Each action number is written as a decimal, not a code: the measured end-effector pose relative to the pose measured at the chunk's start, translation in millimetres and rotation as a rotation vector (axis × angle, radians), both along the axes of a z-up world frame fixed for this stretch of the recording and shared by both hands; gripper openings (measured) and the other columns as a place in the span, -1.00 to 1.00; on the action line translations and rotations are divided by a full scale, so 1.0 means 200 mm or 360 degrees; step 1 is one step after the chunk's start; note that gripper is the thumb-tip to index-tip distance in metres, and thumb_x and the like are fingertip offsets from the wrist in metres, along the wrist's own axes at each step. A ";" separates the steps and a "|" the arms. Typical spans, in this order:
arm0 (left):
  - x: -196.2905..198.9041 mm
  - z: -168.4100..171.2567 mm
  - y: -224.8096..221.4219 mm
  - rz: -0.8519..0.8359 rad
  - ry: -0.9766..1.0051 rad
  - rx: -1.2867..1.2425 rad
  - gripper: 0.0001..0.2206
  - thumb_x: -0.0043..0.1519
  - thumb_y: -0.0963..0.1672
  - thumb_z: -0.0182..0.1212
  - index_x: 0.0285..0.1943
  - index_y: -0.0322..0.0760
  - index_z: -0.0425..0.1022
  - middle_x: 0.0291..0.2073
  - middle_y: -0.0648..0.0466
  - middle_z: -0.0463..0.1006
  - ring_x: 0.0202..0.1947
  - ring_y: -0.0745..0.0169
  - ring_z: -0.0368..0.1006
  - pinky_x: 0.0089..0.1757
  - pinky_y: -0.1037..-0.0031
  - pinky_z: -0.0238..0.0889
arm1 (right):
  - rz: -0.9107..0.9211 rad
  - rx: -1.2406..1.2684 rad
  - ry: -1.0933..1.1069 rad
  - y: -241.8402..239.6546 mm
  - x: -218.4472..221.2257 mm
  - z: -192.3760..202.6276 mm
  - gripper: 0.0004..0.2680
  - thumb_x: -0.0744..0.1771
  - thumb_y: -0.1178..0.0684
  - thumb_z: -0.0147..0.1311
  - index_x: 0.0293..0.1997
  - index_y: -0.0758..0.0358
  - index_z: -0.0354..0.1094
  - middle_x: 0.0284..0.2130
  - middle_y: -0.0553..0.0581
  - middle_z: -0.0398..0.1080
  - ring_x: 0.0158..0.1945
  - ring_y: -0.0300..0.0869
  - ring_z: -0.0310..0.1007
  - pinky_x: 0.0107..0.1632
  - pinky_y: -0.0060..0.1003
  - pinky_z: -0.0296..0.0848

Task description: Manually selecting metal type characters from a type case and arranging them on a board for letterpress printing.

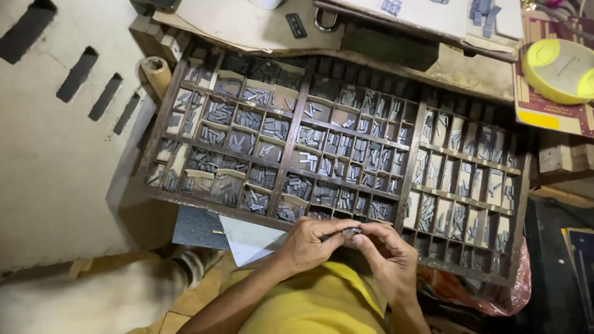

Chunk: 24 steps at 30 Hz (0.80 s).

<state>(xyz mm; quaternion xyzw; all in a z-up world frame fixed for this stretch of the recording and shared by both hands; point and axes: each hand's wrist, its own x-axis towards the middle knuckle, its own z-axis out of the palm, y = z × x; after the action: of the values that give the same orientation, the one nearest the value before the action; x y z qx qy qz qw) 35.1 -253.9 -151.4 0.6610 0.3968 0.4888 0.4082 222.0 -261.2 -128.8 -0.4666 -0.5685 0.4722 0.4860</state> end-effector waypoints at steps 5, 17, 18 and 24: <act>0.02 -0.04 -0.01 -0.0016 -0.0013 0.0047 -0.74 0.33 -0.12 0.23 0.16 -0.27 0.56 -0.01 -0.12 0.65 -0.19 0.15 0.72 -0.22 0.53 0.63 | 0.0010 0.0007 0.0008 -0.01 0.00 0.02 -0.85 0.29 0.27 0.21 -0.08 0.43 0.51 -0.20 0.23 0.54 -0.15 -0.11 0.64 0.00 -0.31 0.72; 0.01 0.01 -0.03 0.0079 0.0116 0.0013 -0.72 0.32 -0.03 0.22 0.10 -0.21 0.62 -0.10 -0.04 0.70 -0.64 0.45 0.53 -0.53 0.59 0.45 | 0.0051 0.0027 -0.0061 0.00 0.02 -0.04 -0.84 0.29 0.23 0.23 -0.06 0.35 0.53 -0.17 0.19 0.57 -0.13 -0.15 0.62 -0.01 -0.36 0.67; 0.01 0.02 -0.03 0.0097 0.0134 -0.0037 -0.72 0.31 -0.02 0.22 0.09 -0.20 0.64 -0.13 -0.03 0.71 -0.67 0.48 0.46 -0.57 0.57 0.36 | 0.0046 0.0007 -0.0041 0.00 0.02 -0.04 -0.84 0.29 0.23 0.23 -0.06 0.36 0.53 -0.17 0.19 0.57 -0.13 -0.15 0.62 -0.01 -0.35 0.66; 0.01 0.03 -0.04 0.0084 0.0095 -0.0107 -0.74 0.30 -0.04 0.24 0.08 -0.18 0.65 -0.16 -0.02 0.73 -0.68 0.55 0.36 -0.60 0.60 0.25 | 0.0067 -0.0023 0.0030 0.00 0.02 -0.08 -0.87 0.31 0.26 0.20 -0.08 0.38 0.52 -0.20 0.17 0.54 -0.15 -0.15 0.59 -0.03 -0.35 0.65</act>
<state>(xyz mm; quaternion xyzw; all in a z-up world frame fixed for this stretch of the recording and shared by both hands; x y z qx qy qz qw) 37.5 -261.1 -145.8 0.6505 0.4423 0.4658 0.4053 226.6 -262.0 -144.6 -0.4536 -0.5700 0.4908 0.4779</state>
